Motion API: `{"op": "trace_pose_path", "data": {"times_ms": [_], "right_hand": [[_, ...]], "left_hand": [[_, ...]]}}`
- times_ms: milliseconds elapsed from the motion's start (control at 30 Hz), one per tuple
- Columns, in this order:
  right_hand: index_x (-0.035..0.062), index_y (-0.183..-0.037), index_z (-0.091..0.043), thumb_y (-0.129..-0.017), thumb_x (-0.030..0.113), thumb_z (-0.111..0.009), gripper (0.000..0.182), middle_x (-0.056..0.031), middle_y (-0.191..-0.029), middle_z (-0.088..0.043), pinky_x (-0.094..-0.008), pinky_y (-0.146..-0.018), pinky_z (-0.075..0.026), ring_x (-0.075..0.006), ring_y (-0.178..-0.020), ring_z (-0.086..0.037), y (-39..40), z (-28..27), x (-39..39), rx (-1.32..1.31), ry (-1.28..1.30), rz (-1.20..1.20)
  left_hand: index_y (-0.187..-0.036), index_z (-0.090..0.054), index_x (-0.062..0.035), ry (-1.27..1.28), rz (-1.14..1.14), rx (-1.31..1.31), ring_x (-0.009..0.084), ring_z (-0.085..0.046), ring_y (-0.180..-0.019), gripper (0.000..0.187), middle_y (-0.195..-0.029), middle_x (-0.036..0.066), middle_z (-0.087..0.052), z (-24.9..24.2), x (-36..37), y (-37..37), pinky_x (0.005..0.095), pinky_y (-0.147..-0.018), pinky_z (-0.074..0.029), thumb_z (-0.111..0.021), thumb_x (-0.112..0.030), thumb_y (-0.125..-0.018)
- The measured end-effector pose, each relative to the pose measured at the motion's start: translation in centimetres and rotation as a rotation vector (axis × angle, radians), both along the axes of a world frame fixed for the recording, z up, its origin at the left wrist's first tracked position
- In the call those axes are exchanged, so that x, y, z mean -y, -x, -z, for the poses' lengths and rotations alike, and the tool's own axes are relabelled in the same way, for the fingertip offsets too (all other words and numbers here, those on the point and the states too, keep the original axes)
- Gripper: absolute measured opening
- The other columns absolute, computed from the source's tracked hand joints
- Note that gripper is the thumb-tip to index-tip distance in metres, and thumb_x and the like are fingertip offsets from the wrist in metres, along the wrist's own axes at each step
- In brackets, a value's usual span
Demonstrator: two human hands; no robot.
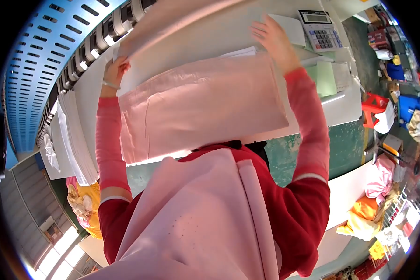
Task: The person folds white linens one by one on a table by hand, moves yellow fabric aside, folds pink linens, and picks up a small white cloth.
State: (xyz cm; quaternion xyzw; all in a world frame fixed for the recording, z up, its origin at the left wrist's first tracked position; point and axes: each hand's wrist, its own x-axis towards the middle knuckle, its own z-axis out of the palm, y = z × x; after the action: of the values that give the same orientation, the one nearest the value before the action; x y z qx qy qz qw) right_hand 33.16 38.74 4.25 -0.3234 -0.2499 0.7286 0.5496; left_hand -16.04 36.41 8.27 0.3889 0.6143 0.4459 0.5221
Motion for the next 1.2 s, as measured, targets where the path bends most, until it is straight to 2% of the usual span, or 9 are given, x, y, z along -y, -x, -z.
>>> {"op": "trace_pose_path", "data": {"times_ms": [67,267,467,567,667,800,1067,1167,1200], "right_hand": [[0.0020,-0.133,-0.026,-0.087,0.024,-0.052,0.057,-0.0222,-0.121,-0.042,-0.0379,-0.096,-0.039,-0.0355,-0.114,-0.042,4.0,-3.1,-3.2,0.021,0.539,0.228],[0.0057,-0.102,-0.048,-0.080,0.022,-0.059,0.029,-0.0078,-0.083,-0.050,-0.0264,-0.061,-0.037,-0.0171,-0.073,-0.045,6.9,2.2,-10.1,0.475,0.288,0.300],[0.0121,-0.068,-0.057,-0.073,0.018,-0.067,0.012,0.0047,-0.051,-0.044,-0.0181,-0.032,-0.022,-0.0041,-0.036,-0.034,4.6,-9.0,-1.4,0.355,-0.124,0.278],[0.0046,-0.083,-0.062,-0.072,0.019,-0.068,0.019,0.0051,-0.054,-0.047,-0.0164,-0.035,-0.024,-0.0031,-0.039,-0.035,3.0,-13.2,8.6,0.626,-0.189,0.380],[0.0008,-0.098,-0.061,-0.080,0.015,-0.057,0.023,-0.0010,-0.070,-0.054,-0.0239,-0.058,-0.040,-0.0110,-0.066,-0.050,-1.3,-11.4,15.7,1.441,-0.323,0.056],[-0.0034,-0.087,-0.063,-0.075,0.013,-0.062,0.021,0.0033,-0.063,-0.053,-0.0221,-0.054,-0.037,-0.0068,-0.057,-0.045,-0.1,-4.6,23.3,1.063,-0.022,0.234],[-0.0045,-0.075,-0.057,-0.072,0.019,-0.066,0.025,-0.0063,-0.086,-0.058,-0.0245,-0.057,-0.041,-0.0104,-0.075,-0.052,-1.7,-2.6,24.7,1.558,-0.106,0.244],[0.0009,-0.094,-0.054,-0.075,0.023,-0.064,0.031,-0.0078,-0.102,-0.054,-0.0254,-0.058,-0.042,-0.0129,-0.087,-0.051,-3.6,2.3,26.4,1.334,-0.073,0.108],[0.0092,-0.117,-0.041,-0.080,0.026,-0.061,0.046,-0.0069,-0.111,-0.051,-0.0271,-0.062,-0.046,-0.0166,-0.096,-0.051,-0.6,-1.3,27.3,1.002,0.299,0.119]], "left_hand": [[-0.083,-0.057,0.0027,0.036,0.021,0.022,0.0166,-0.056,-0.056,0.015,-0.069,0.009,-0.058,0.1,3.5,1.5,0.0236,-0.050,-0.043,-0.058,-0.012,-0.078],[-0.083,-0.057,0.0039,-0.041,-0.045,0.048,0.0156,-0.056,-0.057,0.014,-0.069,0.009,-0.058,-2.9,11.0,3.5,0.0244,-0.052,-0.043,-0.056,-0.009,-0.076],[-0.099,-0.059,0.0009,-0.451,-0.488,0.195,0.0221,-0.057,-0.090,0.027,-0.099,0.012,-0.059,-8.1,17.9,6.6,0.0350,-0.074,-0.049,-0.053,-0.021,-0.084],[-0.097,-0.060,0.0021,-0.451,-0.539,0.052,0.0254,-0.057,-0.096,0.022,-0.103,0.015,-0.058,-10.2,23.4,4.7,0.0375,-0.082,-0.047,-0.055,-0.014,-0.082],[-0.094,-0.060,0.0024,-0.290,-0.495,-0.171,0.0131,-0.056,-0.077,0.020,-0.087,0.007,-0.060,-7.1,28.1,3.6,0.0243,-0.066,-0.045,-0.058,-0.013,-0.082],[-0.079,-0.061,-0.0010,0.124,-0.068,-0.770,0.0063,-0.048,-0.058,0.016,-0.072,-0.001,-0.056,-0.1,31.8,4.5,0.0215,-0.054,-0.040,-0.062,-0.017,-0.080],[-0.085,-0.060,0.0025,-0.008,-0.167,-0.509,0.0068,-0.050,-0.066,0.017,-0.084,0.001,-0.051,0.6,32.0,5.3,0.0220,-0.057,-0.041,-0.062,-0.013,-0.080],[-0.086,-0.057,0.0011,0.063,-0.229,-0.421,0.0079,-0.051,-0.060,0.017,-0.074,0.002,-0.052,4.8,33.6,6.0,0.0222,-0.052,-0.042,-0.061,-0.014,-0.080],[-0.081,-0.055,-0.0004,0.151,-0.288,-0.390,0.0081,-0.051,-0.062,0.017,-0.072,0.001,-0.053,7.1,34.2,6.8,0.0211,-0.053,-0.041,-0.063,-0.015,-0.079]]}}
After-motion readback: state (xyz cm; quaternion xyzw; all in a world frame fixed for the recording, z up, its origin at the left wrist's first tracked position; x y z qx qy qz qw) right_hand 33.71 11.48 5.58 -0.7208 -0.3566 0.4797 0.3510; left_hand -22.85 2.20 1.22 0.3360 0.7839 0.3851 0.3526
